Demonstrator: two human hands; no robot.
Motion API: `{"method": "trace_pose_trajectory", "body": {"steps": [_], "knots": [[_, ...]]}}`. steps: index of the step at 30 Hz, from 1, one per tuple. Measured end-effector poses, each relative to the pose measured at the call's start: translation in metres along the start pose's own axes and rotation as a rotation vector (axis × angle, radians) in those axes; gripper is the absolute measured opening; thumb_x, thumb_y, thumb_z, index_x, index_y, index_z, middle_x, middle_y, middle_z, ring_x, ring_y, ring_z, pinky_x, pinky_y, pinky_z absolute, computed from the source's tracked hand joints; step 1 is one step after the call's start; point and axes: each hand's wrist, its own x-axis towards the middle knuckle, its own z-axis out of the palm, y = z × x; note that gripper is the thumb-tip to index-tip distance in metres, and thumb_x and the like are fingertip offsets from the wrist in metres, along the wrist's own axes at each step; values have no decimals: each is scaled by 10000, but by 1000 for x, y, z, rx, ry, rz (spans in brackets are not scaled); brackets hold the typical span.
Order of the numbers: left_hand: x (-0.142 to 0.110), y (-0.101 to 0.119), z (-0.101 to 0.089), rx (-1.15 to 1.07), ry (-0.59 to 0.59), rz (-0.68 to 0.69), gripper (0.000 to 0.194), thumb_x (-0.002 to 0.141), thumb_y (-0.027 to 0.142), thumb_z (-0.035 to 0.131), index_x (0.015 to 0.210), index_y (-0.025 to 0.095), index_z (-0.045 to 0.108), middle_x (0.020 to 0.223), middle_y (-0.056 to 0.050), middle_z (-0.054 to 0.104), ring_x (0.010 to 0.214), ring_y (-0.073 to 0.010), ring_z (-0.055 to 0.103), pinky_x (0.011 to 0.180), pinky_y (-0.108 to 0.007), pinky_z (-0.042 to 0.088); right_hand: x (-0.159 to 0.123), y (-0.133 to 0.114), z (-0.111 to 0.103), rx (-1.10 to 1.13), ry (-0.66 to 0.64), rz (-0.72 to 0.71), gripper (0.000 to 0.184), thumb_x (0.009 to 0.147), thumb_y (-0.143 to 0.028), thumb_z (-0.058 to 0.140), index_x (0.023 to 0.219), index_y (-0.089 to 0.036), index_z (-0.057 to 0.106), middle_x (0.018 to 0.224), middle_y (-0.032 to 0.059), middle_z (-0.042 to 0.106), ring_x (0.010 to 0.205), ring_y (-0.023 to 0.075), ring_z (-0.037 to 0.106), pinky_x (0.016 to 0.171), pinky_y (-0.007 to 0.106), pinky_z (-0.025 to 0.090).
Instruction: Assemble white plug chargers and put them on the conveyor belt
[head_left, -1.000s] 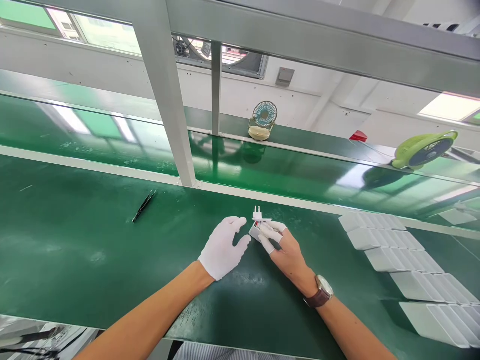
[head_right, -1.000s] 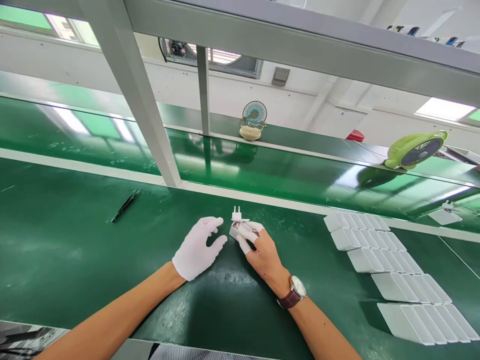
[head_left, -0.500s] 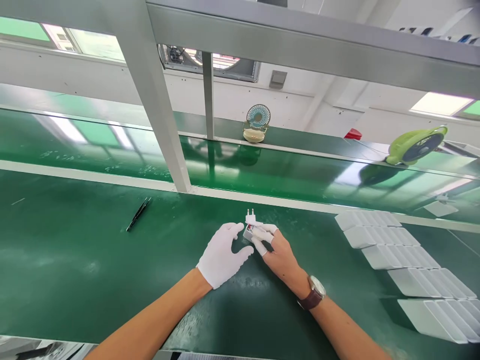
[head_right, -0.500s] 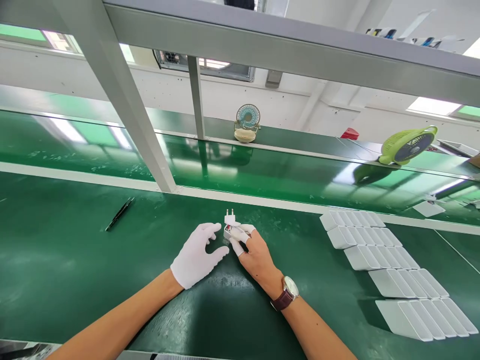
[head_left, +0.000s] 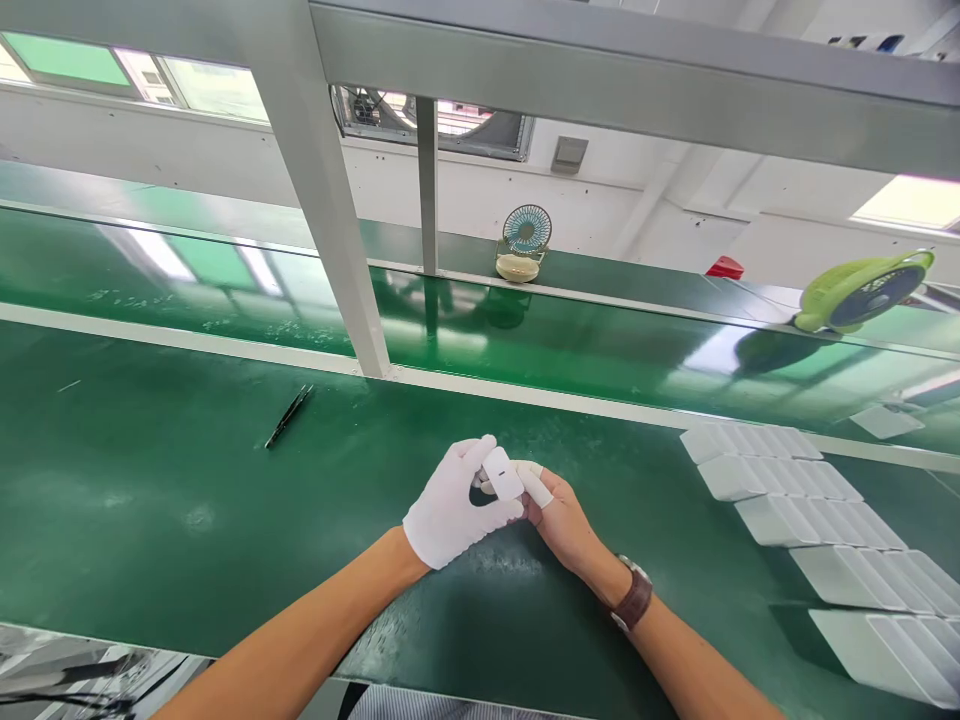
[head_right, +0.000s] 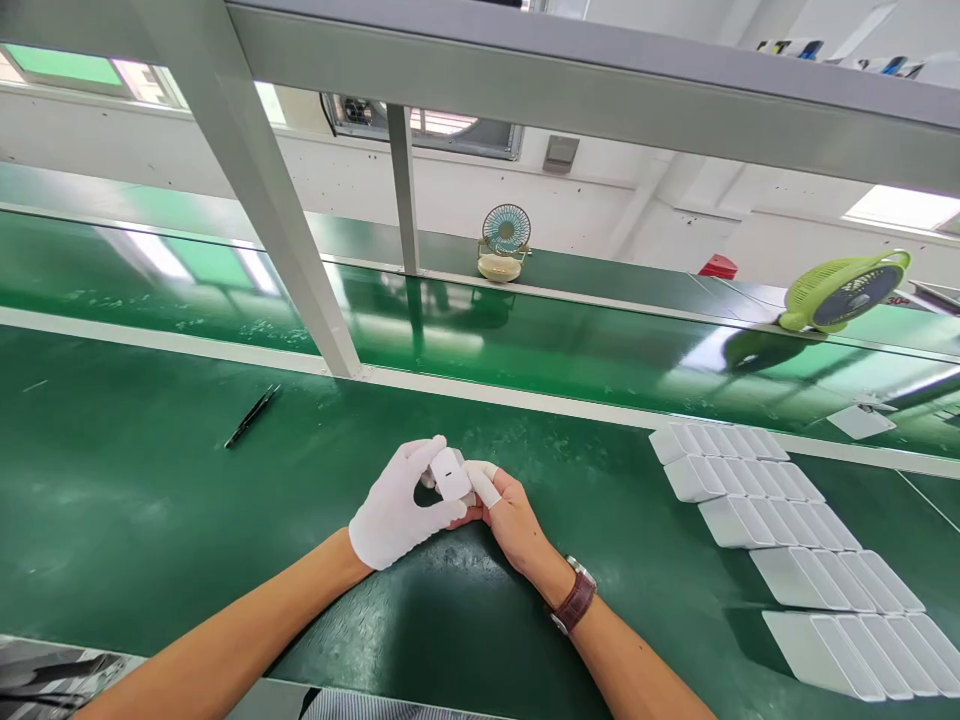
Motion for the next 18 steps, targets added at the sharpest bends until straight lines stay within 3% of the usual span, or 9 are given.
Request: {"method": "trace_pose_trajectory", "body": {"steps": [18], "knots": [[2,5,-4,-75,-35,-98,669,750,300,797,1365,285,533,1209,-50,587,929,-191,652,887,-398,596,-2,-1,1,-106,-2,44,482,909,-646,591,1100,-228,735,961,78,757,819,251,727,666,388,615]]}}
